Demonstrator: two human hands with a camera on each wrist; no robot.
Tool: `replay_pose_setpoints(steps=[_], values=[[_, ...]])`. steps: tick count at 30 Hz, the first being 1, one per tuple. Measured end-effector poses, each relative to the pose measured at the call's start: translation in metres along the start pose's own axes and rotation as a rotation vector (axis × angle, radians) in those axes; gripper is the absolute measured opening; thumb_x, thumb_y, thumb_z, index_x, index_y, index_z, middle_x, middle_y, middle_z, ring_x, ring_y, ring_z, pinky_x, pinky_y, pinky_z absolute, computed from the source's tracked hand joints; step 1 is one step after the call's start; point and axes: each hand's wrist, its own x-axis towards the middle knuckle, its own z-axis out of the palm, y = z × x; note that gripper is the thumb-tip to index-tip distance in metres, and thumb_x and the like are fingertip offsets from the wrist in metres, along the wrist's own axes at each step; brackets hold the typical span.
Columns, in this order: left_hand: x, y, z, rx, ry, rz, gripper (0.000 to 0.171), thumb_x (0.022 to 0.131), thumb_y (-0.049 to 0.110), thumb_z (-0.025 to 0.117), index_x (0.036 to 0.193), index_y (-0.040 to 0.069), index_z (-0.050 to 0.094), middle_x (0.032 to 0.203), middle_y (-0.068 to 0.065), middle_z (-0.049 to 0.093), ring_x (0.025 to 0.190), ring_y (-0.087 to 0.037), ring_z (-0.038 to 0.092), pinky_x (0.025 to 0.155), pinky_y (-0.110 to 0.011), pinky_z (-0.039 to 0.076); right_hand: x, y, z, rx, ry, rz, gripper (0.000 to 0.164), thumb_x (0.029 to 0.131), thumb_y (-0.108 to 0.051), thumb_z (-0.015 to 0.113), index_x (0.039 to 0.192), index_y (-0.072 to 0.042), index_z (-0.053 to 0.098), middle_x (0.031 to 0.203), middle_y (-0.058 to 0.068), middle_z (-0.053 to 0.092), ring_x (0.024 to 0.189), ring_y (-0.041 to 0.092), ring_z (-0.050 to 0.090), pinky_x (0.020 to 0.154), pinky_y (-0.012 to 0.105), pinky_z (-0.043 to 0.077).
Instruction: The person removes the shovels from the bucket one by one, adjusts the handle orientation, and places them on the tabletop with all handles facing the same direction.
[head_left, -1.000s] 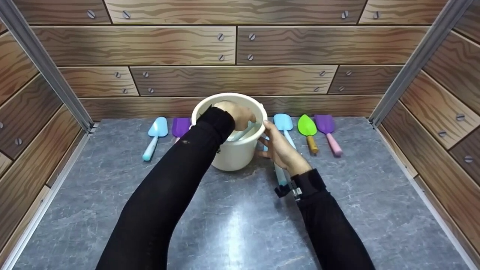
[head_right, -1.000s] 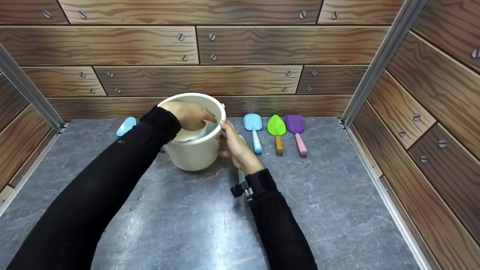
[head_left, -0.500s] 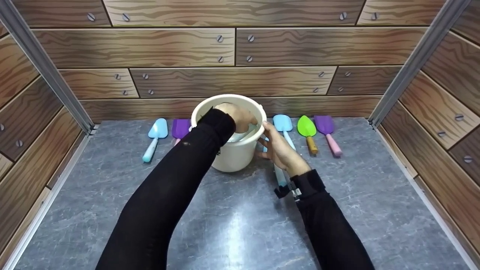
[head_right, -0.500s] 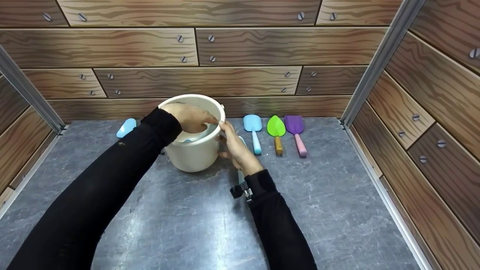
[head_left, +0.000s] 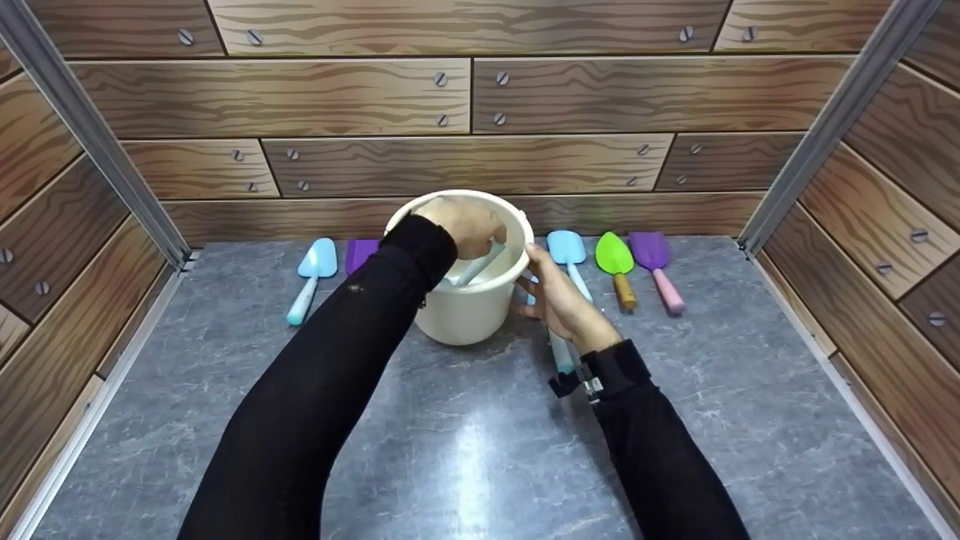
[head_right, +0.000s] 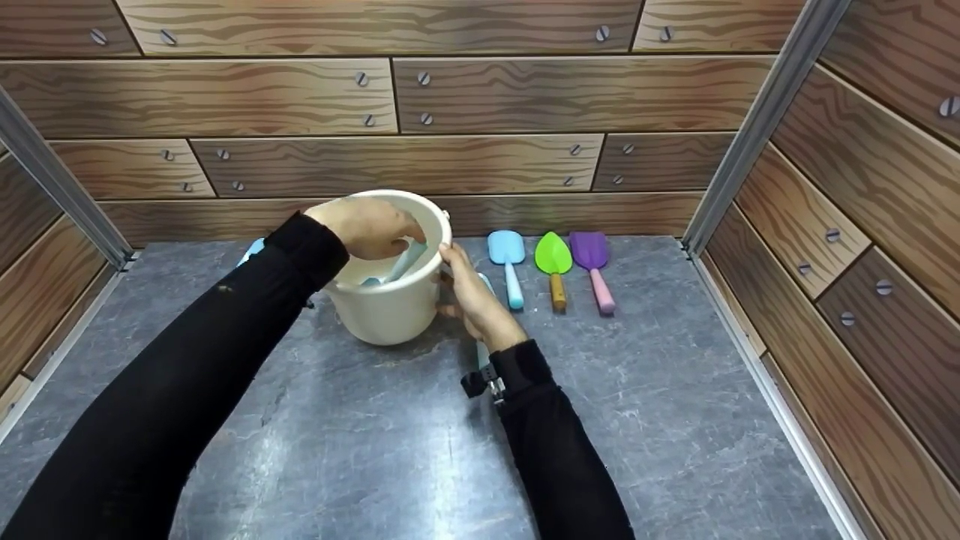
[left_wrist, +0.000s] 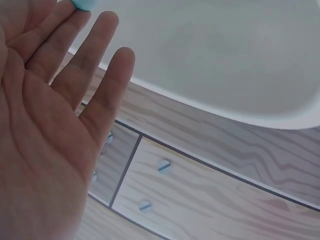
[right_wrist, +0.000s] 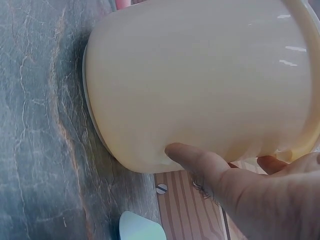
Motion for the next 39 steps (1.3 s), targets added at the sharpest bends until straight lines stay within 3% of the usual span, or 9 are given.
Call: replay_pose_setpoints(steps=[10,14,19,23,25,29,30,32,39], values=[[-0.002,0.005,0.009,0.092,0.038,-0.023,0.037,0.114,0.016,0.064,0.148,0.018,0.080,0.147,-0.007,0.083,0.133,-0.032,0.077,0.119,-0.055,0.065,0.000,0.001,0.002,0.006,-0.018,0.004,0.073,0.125,-0.055,0.022,0.188,-0.017,0.023,0.199,0.010,0.015,0.186,0.045,0.010,0.141,0.084,0.027],[0.000,0.010,0.010,0.019,0.014,-0.071,0.029,0.114,0.018,0.064,0.135,0.009,0.082,0.133,-0.014,0.084,0.112,-0.029,0.070,0.116,-0.056,0.065,-0.001,0.000,0.003,0.015,-0.026,0.001,0.074,0.125,-0.055,0.021,0.188,-0.016,0.023,0.198,0.012,0.017,0.186,0.043,0.013,0.140,0.084,0.029],[0.003,0.015,0.005,-0.118,-0.049,-0.180,0.033,0.117,0.026,0.061,0.127,0.002,0.082,0.134,-0.015,0.081,0.108,-0.027,0.063,0.120,-0.054,0.062,-0.002,-0.001,0.008,0.027,-0.037,-0.012,0.074,0.125,-0.053,0.022,0.189,-0.016,0.018,0.200,0.010,0.008,0.186,0.048,0.005,0.138,0.087,0.028],[0.009,0.015,0.000,-0.195,-0.096,-0.213,0.030,0.112,0.026,0.066,0.125,0.005,0.083,0.106,-0.003,0.072,0.099,-0.022,0.059,0.098,-0.038,0.058,-0.003,-0.003,0.011,0.035,-0.022,-0.005,0.075,0.125,-0.052,0.023,0.190,-0.014,0.016,0.201,0.011,0.005,0.185,0.051,0.003,0.139,0.088,0.024],[0.036,0.000,0.012,-0.225,-0.119,-0.192,0.020,0.105,0.029,0.075,0.110,0.012,0.085,0.089,0.005,0.066,0.087,-0.016,0.058,0.083,-0.033,0.051,-0.003,-0.003,0.012,0.033,-0.014,-0.001,0.075,0.125,-0.052,0.023,0.190,-0.013,0.015,0.201,0.012,0.006,0.185,0.052,0.003,0.139,0.089,0.024],[0.044,0.000,0.013,-0.243,-0.153,-0.163,0.007,0.099,0.021,0.081,0.098,0.014,0.082,0.083,0.005,0.072,0.078,-0.014,0.059,0.073,-0.030,0.049,-0.002,-0.003,0.012,0.026,-0.008,0.004,0.076,0.125,-0.052,0.023,0.190,-0.013,0.014,0.200,0.013,0.007,0.185,0.053,0.004,0.139,0.088,0.025],[0.043,0.002,0.012,-0.243,-0.161,-0.156,0.005,0.098,0.019,0.082,0.098,0.015,0.082,0.083,0.006,0.072,0.077,-0.013,0.059,0.071,-0.029,0.048,-0.002,-0.003,0.012,0.024,-0.007,0.005,0.076,0.126,-0.052,0.022,0.190,-0.013,0.014,0.200,0.013,0.007,0.184,0.053,0.005,0.139,0.087,0.025],[0.018,0.018,-0.003,-0.235,-0.168,-0.152,0.005,0.102,0.011,0.077,0.103,0.009,0.082,0.085,0.003,0.073,0.078,-0.013,0.060,0.072,-0.027,0.047,-0.001,-0.002,0.012,0.026,-0.008,0.007,0.075,0.126,-0.052,0.022,0.190,-0.013,0.014,0.200,0.013,0.007,0.184,0.053,0.005,0.140,0.087,0.026],[0.005,0.018,-0.005,-0.298,-0.166,-0.133,0.010,0.105,0.015,0.078,0.095,0.013,0.080,0.072,0.009,0.069,0.072,-0.007,0.067,0.062,-0.020,0.046,-0.002,-0.002,0.011,0.030,-0.004,0.011,0.074,0.126,-0.050,0.022,0.190,-0.013,0.015,0.200,0.013,0.006,0.185,0.052,0.005,0.140,0.085,0.026]])
